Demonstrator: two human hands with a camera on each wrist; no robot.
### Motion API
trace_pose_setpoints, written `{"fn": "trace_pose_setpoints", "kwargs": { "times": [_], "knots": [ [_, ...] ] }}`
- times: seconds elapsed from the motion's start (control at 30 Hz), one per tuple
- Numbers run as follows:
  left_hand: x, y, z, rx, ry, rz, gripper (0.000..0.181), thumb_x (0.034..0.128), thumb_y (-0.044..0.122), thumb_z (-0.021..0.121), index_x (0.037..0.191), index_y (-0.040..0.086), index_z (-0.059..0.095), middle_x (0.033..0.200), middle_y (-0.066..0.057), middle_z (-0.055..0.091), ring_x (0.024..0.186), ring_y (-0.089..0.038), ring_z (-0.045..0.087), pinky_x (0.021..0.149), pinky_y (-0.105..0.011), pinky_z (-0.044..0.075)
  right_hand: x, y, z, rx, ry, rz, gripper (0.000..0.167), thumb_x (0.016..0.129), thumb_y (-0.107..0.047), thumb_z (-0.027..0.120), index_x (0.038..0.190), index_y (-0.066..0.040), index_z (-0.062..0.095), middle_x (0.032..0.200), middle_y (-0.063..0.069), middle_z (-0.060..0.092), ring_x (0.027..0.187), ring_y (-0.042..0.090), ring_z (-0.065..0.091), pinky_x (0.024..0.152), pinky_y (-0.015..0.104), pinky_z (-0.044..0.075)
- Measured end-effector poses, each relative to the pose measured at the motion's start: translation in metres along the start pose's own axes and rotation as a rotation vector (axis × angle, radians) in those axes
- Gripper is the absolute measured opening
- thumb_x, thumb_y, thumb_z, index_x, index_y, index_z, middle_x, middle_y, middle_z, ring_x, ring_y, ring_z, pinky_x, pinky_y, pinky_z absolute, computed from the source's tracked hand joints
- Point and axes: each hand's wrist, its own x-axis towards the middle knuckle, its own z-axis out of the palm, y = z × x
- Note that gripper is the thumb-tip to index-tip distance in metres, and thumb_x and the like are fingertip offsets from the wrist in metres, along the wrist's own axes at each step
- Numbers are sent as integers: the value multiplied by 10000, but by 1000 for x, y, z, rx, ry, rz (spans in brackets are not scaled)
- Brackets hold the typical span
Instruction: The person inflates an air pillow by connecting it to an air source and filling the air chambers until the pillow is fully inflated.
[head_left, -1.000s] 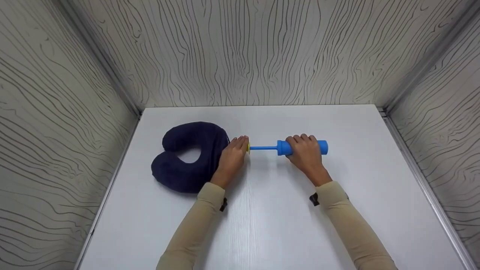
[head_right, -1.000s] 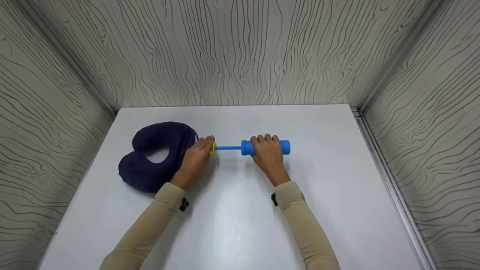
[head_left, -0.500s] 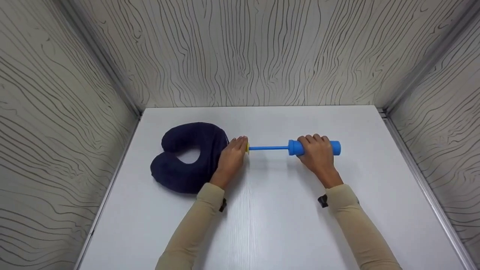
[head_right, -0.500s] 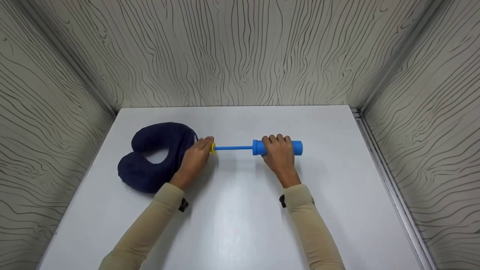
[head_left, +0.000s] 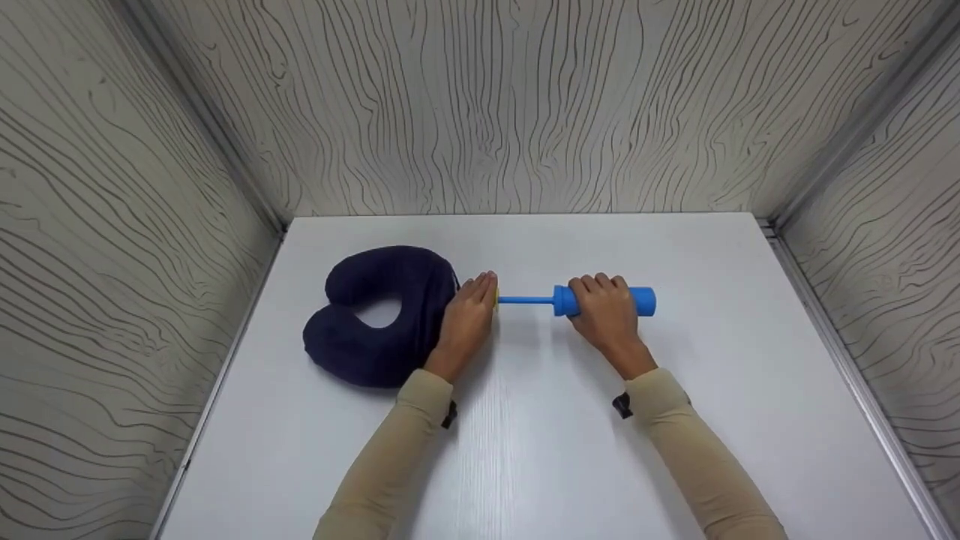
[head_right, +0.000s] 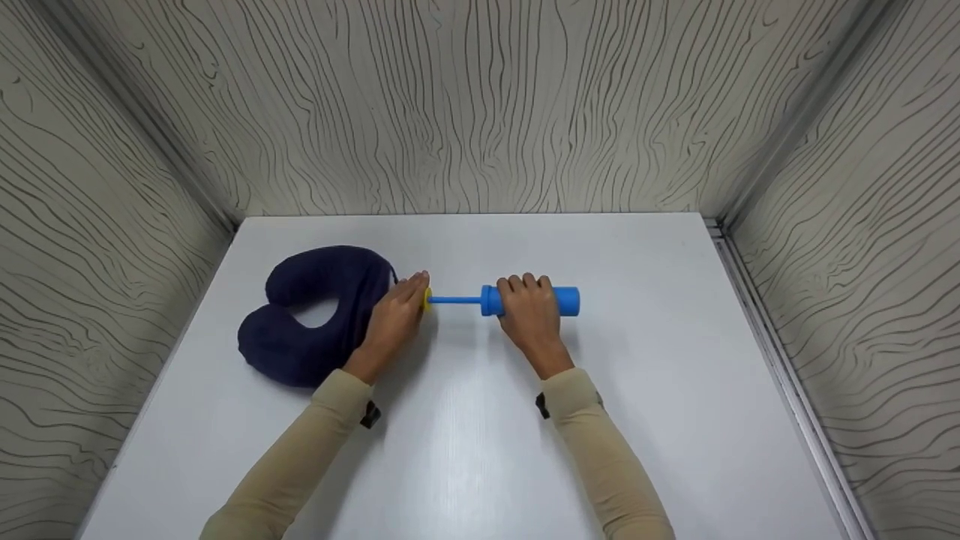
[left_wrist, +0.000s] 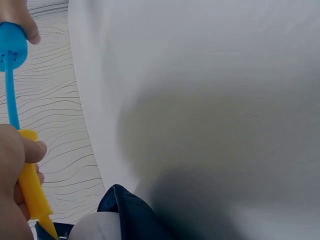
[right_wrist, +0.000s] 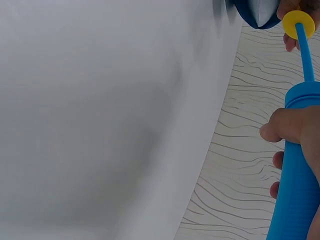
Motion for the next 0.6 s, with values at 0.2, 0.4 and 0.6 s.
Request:
{"fn": "trace_pose_setpoints", "kwargs": {
  "times": [0.2,0.4,0.6],
  "knots": [
    [1,0,-3,11,0,-19,390,980,-3,679,1369,-25,679,1359,-131,740,1277,-223,712,1136,-342,545,12,-21,5,14,-14,-22,557,733,-279,990,1186,-75,738,1102,123,804,1043,337,754,926,530,616],
    [3,2,-6,-15,-68,-55,425,999,4,672,1423,-17,644,1426,-131,702,1330,-227,680,1183,-352,505,22,-41,8,11,-17,-33,535,751,-286,976,1182,-67,746,1096,124,807,1029,330,765,921,522,628],
    [3,2,-5,-5,-55,-50,434,975,20,712,1404,-17,659,1405,-126,715,1304,-226,696,1172,-354,515,30,-59,12,17,-28,-48,537,770,-306,964,1195,-69,740,1105,123,808,1020,325,772,942,520,631]
  ]
}}
